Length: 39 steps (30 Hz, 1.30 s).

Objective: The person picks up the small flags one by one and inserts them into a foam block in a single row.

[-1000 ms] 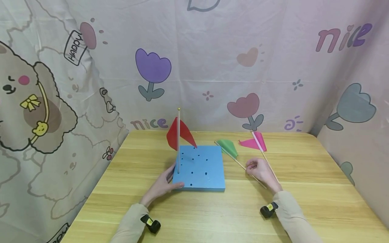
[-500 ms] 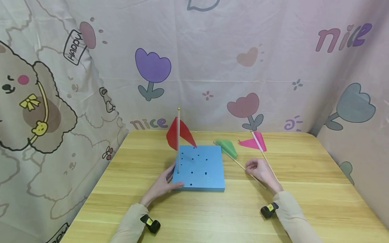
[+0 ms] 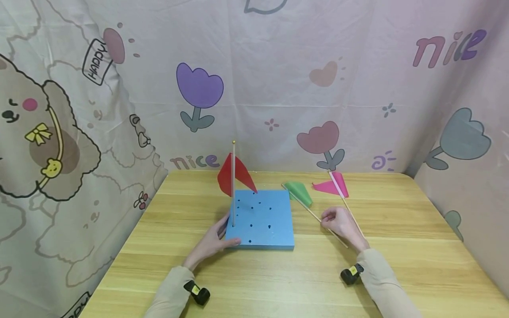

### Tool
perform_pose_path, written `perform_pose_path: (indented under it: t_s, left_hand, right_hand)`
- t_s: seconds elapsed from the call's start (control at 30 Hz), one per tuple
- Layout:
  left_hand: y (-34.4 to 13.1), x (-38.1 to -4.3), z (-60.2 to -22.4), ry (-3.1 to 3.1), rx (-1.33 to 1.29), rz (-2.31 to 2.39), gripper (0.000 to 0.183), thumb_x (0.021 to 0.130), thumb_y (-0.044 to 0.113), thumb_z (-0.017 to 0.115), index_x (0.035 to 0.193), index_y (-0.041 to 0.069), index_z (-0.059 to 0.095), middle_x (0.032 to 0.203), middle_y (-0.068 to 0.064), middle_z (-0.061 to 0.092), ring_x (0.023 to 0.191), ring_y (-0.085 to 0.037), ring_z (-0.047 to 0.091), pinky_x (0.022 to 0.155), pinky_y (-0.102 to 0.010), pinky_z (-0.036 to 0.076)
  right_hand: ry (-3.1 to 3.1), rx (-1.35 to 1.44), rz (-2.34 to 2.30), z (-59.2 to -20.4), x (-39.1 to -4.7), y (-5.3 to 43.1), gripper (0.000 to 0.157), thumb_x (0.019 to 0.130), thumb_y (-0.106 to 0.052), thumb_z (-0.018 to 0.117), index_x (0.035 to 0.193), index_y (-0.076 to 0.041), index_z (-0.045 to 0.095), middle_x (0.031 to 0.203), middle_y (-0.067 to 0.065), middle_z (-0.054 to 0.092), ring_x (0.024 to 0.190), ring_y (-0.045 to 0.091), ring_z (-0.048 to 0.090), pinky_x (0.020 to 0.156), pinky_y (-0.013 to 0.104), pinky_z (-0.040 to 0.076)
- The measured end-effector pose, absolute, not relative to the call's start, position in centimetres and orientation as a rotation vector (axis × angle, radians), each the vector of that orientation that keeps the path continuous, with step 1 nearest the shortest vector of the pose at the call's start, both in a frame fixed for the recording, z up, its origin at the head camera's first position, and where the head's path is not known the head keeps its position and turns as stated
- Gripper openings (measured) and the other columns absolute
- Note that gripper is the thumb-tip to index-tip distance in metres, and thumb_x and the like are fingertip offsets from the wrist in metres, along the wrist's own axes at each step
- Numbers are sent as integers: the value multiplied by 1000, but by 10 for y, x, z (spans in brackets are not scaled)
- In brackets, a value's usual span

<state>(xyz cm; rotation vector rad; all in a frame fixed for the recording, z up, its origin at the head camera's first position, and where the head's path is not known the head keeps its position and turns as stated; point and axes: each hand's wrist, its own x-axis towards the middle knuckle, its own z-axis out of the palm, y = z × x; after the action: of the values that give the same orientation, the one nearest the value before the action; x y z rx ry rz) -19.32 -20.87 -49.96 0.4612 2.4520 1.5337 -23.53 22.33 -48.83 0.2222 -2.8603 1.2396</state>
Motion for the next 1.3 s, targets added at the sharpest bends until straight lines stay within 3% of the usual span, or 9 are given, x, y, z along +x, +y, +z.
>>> perform_pose_path:
  t_s: [0.33,0.7,1.03,1.3]
  left_hand:
    - [-209,-192,-498,2414,435,1562,102,88,26,79,163,13,12,170,-18,9,154,-41,21,123,-47,32]
    - [-208,-192,-498,2442,451,1543,101,88,26,79,163,10,12,169,-21,9,153,-44,22,121,-49,33]
    - [-209,-193,-498,2438,469,1551,101,88,26,79,163,9,13,169,-23,9,152,-47,22,121,-51,33]
    - [-208,-194,-499,2419,438,1566,102,87,28,80,163,12,13,170,-18,10,154,-40,22,122,-45,32]
  right_hand:
    - [-2860,249,1231,-487,-234,224,19,76,1,74,95,3,73,82,9,74,73,10,65,65,16,55]
    - [-2928,284,1128,-483,-236,222,18,70,0,74,88,-2,75,76,4,72,68,9,62,61,18,52]
    - [-2834,380,1262,-487,-235,226,16,75,-2,69,89,1,76,74,3,73,66,4,60,60,17,53]
    - [-2878,413,1328,-484,-237,224,19,85,-1,69,102,7,75,87,16,76,74,6,64,66,16,55]
